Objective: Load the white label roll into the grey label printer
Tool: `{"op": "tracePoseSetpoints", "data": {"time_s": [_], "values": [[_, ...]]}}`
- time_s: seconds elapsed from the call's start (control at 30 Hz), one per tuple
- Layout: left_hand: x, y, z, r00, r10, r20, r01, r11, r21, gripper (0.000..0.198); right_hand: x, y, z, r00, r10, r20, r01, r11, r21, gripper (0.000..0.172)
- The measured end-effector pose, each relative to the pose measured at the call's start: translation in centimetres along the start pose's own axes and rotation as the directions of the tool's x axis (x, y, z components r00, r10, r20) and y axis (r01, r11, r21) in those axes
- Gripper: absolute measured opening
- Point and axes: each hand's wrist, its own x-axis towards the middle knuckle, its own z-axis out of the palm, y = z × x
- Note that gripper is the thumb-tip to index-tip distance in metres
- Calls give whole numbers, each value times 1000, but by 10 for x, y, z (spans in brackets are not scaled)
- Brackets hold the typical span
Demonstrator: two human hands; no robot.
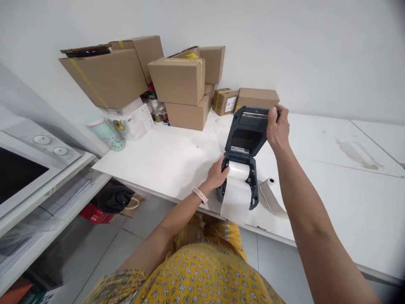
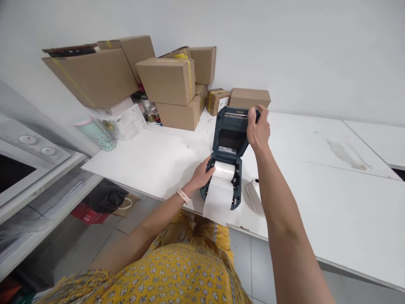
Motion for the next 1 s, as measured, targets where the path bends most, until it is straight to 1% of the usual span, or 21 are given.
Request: {"op": "tracePoseSetpoints", "data": {"time_s": [0.07, 0.13, 0.17, 0.23, 0.27, 0.3, 0.33, 0.37, 0.4, 0.43, 0.47, 0.5, 0.53, 0.57, 0.67, 0.77, 0.83, 0.9, 0.93, 0.97, 1.0], "values": [[0, 1, -3, 1000, 6, 16, -7, 1000, 12, 70, 2, -2, 2, 999, 33, 24, -35, 998, 49, 71], [-1, 1, -5, 1000, 7, 29, -8, 1000, 14, 72, -10, -3, -1, 999, 2, 33, -5, 996, 85, 69], [-2, 0, -5, 999, 0, 35, 0, 1000, 17, 73, -23, -4, -4, 999, -42, -4, 42, 994, 97, 71], [-3, -2, -5, 999, -17, 43, 16, 1000, 25, 75, -55, -3, -11, 973, -153, -172, 171, 980, 98, 70], [-4, -2, -4, 999, -24, 33, 24, 999, 29, 76, -73, -1, -14, 946, -184, -265, 214, 973, 86, 62], [-5, -3, -3, 999, -34, 13, 33, 999, 30, 77, -90, 1, -16, 935, -196, -297, 224, 972, 64, 51], [-6, -3, -1, 999, -42, -13, 42, 999, 27, 77, -106, 5, -17, 955, -212, -207, 225, 974, 39, 44], [-7, -3, 0, 998, -50, -41, 51, 998, 24, 78, -118, 9, -18, 973, -229, -20, 229, 973, -2, 40], [-7, -2, 1, 996, -58, -68, 59, 998, 25, 79, -127, 13, -17, 947, -232, 222, 249, 967, -54, 40], [-7, -1, 1, 994, -61, -88, 64, 997, 36, 79, -132, 16, -15, 865, -211, 456, 287, 952, -103, 42], [-7, 1, 1, 993, -59, -98, 65, 996, 62, 80, -134, 19, -11, 757, -174, 630, 332, 933, -141, 46], [-7, 4, 0, 994, -52, -92, 62, 992, 106, 81, -134, 22, -6, 667, -137, 732, 374, 912, -171, 52], [-6, 6, -2, 996, -45, -73, 57, 985, 162, 82, -131, 23, -1, 616, -108, 780, 404, 893, -196, 57], [-5, 9, -3, 998, -42, -44, 51, 974, 220, 84, -128, 23, 6, 596, -88, 798, 419, 882, -216, 62], [-2, 17, -8, 998, -41, 42, 24, 937, 349, 91, -118, 19, 23, 565, -30, 824, 427, 865, -262, 72], [-2, 20, -9, 999, -42, 35, 25, 919, 394, 92, -110, 14, 27, 526, 11, 851, 410, 873, -265, 84], [-4, 19, -7, 999, -54, 4, 47, 912, 408, 90, -104, 11, 16, 479, -5, 878, 395, 894, -210, 91], [-6, 17, -5, 998, -54, -19, 57, 909, 412, 88, -98, 10, -7, 437, -93, 895, 331, 942, -64, 93], [-6, 16, -4, 999, -48, -23, 53, 911, 409, 87, -96, 10, -21, 439, -153, 886, 278, 960, 29, 93], [-7, 15, -4, 999, -40, -24, 46, 914, 403, 87, -95, 9, -38, 463, -207, 862, 217, 969, 117, 93], [-7, 14, -3, 999, -34, -25, 41, 918, 395, 86, -94, 10, -54, 513, -243, 823, 155, 970, 190, 93]]}}
